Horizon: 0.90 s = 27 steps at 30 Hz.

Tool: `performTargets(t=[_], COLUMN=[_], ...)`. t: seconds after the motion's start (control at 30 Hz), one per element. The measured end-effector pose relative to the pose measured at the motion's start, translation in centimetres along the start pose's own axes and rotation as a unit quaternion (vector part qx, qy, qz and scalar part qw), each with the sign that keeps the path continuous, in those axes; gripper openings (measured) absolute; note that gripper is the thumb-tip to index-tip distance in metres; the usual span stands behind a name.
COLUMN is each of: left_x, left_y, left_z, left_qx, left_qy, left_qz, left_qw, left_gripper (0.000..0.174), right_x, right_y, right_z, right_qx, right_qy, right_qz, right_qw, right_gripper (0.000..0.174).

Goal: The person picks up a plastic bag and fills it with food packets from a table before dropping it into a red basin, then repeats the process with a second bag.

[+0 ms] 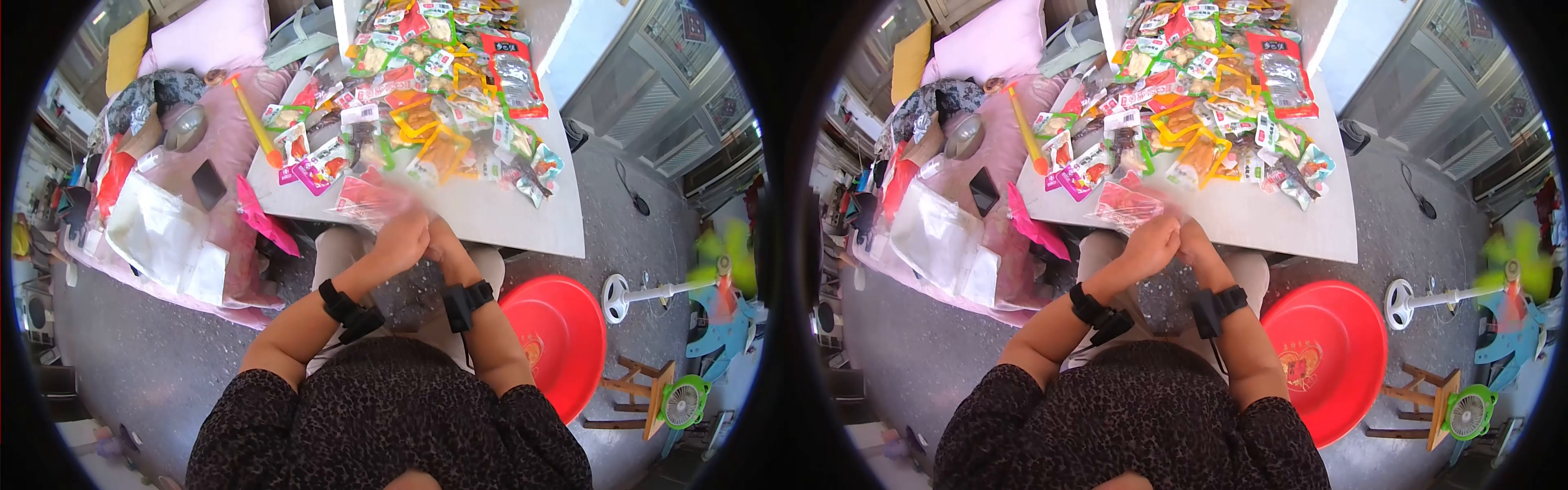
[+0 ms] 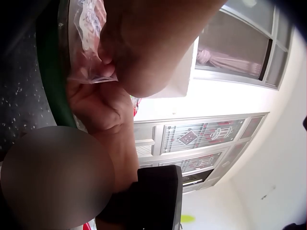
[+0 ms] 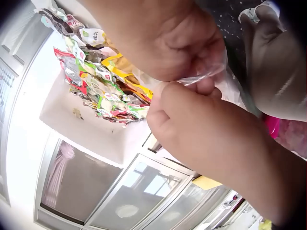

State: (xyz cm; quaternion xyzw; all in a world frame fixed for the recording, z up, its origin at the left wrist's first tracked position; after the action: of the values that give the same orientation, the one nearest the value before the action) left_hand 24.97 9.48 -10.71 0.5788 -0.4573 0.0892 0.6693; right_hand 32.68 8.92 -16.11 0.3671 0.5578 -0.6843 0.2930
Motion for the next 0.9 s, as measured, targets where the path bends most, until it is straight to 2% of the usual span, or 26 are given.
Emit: performTargets(t=[0.1, 0.17, 0.23, 0.27, 0.33, 0.37, 0.43, 0.47, 0.53, 0.63, 0.73, 0.77, 0.9], left_x=[-0.1, 0.2, 0.5, 0.6, 0.8, 0.6, -1.0, -2.1, -4.2, -5.2, -5.5, -5.8, -5.3], left_y=[0.0, 0.5, 0.9, 1.2, 2.7, 3.3, 4.2, 4.5, 5.2, 6.7, 6.9, 6.6, 6.1], left_z=[-0.8, -2.5, -4.0, -4.6, -6.3, -7.3, -10.4, -12.3, -16.3, -20.9, -23.7, -24.7, -26.5], left_qx=[0.021, 0.043, -0.057, -0.107, -0.099, -0.097, -0.004, 0.043, 0.149, 0.182, 0.242, 0.259, 0.195], left_qy=[-0.03, -0.049, -0.023, -0.009, -0.022, -0.029, -0.017, -0.011, -0.061, 0.036, -0.026, -0.072, -0.073], left_qz=[0.023, 0.038, 0.066, 0.079, 0.083, 0.085, -0.014, -0.063, -0.12, -0.203, -0.282, -0.292, -0.386], left_qw=[0.999, 0.997, 0.996, 0.991, 0.991, 0.991, 1.0, 0.997, 0.98, 0.961, 0.928, 0.918, 0.899], left_gripper=[0.009, 0.011, 0.013, 0.014, 0.016, 0.017, 0.015, 0.014, 0.012, 0.016, 0.017, 0.015, 0.013], right_x=[2.2, 1.1, -2.2, -2.8, -3.5, -3.3, -2.4, -2.0, -1.8, -2.0, -2.4, -2.4, -2.4], right_y=[2.3, 2.9, 1.7, 2.1, 3.0, 3.8, 5.4, 5.9, 5.7, 5.6, 5.4, 5.3, 5.5], right_z=[-2.6, -3.2, -2.8, -2.8, -2.3, -2.2, -1.8, -1.6, -1.4, -1.4, -1.2, -1.2, -1.1], right_qx=[-0.019, -0.024, -0.013, 0.037, 0.135, 0.122, 0.097, 0.111, 0.137, 0.135, 0.139, 0.141, 0.13], right_qy=[-0.016, -0.028, -0.027, -0.012, 0.018, 0.055, 0.126, 0.133, 0.149, 0.127, 0.115, 0.114, 0.103], right_qz=[-0.039, -0.03, 0.008, 0.032, 0.079, 0.115, 0.188, 0.163, 0.112, 0.089, 0.091, 0.089, 0.087], right_qw=[0.999, 0.999, 1.0, 0.999, 0.988, 0.984, 0.969, 0.971, 0.973, 0.979, 0.979, 0.979, 0.982], right_gripper=[0.026, 0.025, 0.023, 0.022, 0.019, 0.017, 0.012, 0.011, 0.01, 0.01, 0.01, 0.01, 0.011])
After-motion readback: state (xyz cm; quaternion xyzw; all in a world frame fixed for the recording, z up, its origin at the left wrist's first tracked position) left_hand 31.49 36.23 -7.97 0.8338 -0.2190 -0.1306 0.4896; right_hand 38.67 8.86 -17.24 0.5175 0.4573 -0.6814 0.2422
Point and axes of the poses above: each hand's wrist, its own z-axis away from the middle knuckle, its own y-axis out of the back of the hand, x = y × z, the point moved 4 cm from there along -z, towards the middle knuckle, and after that the axes turned 12 degrees about y, right-handed, at the moved point
